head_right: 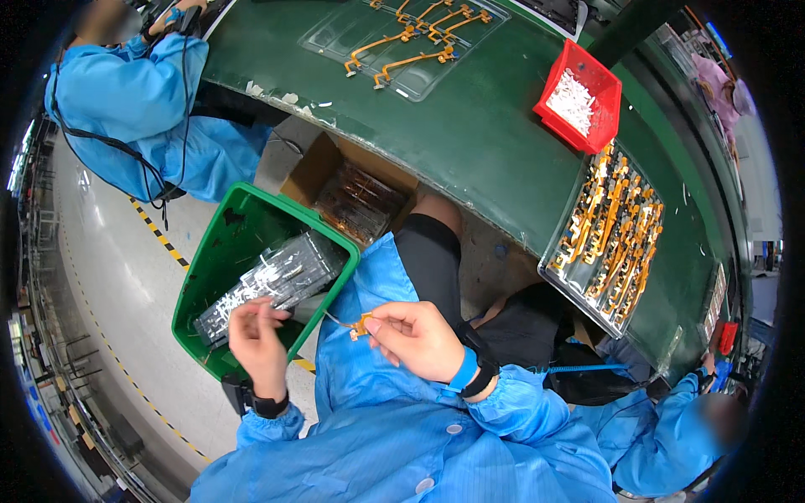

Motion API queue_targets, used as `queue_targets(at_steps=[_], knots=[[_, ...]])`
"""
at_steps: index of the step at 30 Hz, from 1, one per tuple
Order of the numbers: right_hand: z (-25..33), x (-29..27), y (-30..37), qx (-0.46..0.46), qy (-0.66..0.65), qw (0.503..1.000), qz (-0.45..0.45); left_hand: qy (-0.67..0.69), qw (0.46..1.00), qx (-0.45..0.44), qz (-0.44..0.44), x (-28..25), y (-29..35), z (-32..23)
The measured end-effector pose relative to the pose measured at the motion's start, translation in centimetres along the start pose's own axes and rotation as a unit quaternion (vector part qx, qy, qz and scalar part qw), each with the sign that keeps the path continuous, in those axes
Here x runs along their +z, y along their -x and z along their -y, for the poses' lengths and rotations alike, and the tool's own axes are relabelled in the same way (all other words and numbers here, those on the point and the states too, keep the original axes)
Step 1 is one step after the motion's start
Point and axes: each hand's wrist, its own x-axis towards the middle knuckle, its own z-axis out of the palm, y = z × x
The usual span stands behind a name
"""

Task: The recorder is assembling small electronic components or connectors at a factory workbench.

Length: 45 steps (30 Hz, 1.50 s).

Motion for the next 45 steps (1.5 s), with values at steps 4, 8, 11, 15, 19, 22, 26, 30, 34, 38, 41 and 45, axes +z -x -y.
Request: queue_targets(at_steps=[4,8,11,15,19,22,26,30,34,38,41,45], knots=[[0.1,-0.9,0.3,-0.010,-0.030,1.000,0.001,-0.332,0.936,0.108,0.049,-2.2,-0.1,1.2],[0.3,-1.5,0.6,-0.011,-0.051,0.998,0.032,-0.150,0.951,0.159,0.221,1.2,0.7,-2.8],[0.3,-2.1,1.4,0.000,-0.059,0.997,0.040,-0.023,0.905,0.121,0.408,3.4,0.4,-2.4],[0.3,-4.0,3.0,-0.011,-0.070,0.997,0.028,0.150,0.884,-0.112,0.429,4.7,1.2,-0.7],[0.0,-6.3,4.5,-0.206,0.063,0.969,0.124,0.151,0.858,-0.054,0.488,5.2,1.1,-3.2],[-0.3,-6.4,5.3,-0.056,-0.038,0.987,0.143,0.063,0.850,0.044,0.522,6.8,0.5,-5.8],[-0.9,-7.0,6.2,-0.061,-0.018,0.992,0.111,0.025,0.832,0.057,0.552,8.3,0.3,-7.6],[-1.4,-7.1,7.0,-0.132,0.054,0.990,0.004,-0.046,0.884,0.121,0.449,9.9,1.4,-8.3],[-1.6,-6.3,7.1,-0.161,0.063,0.982,-0.080,-0.099,0.894,0.372,0.230,10.3,3.3,-8.1],[-0.6,-5.5,7.1,-0.203,0.191,0.952,-0.123,-0.107,0.879,0.396,0.241,10.8,5.1,-7.7],[-0.7,-5.2,6.8,-0.265,0.247,0.920,-0.148,-0.109,0.889,0.375,0.241,11.1,5.1,-7.5],[-0.9,-5.1,6.8,-0.282,0.306,0.898,-0.144,-0.110,0.888,0.376,0.239,11.1,4.9,-7.3]])
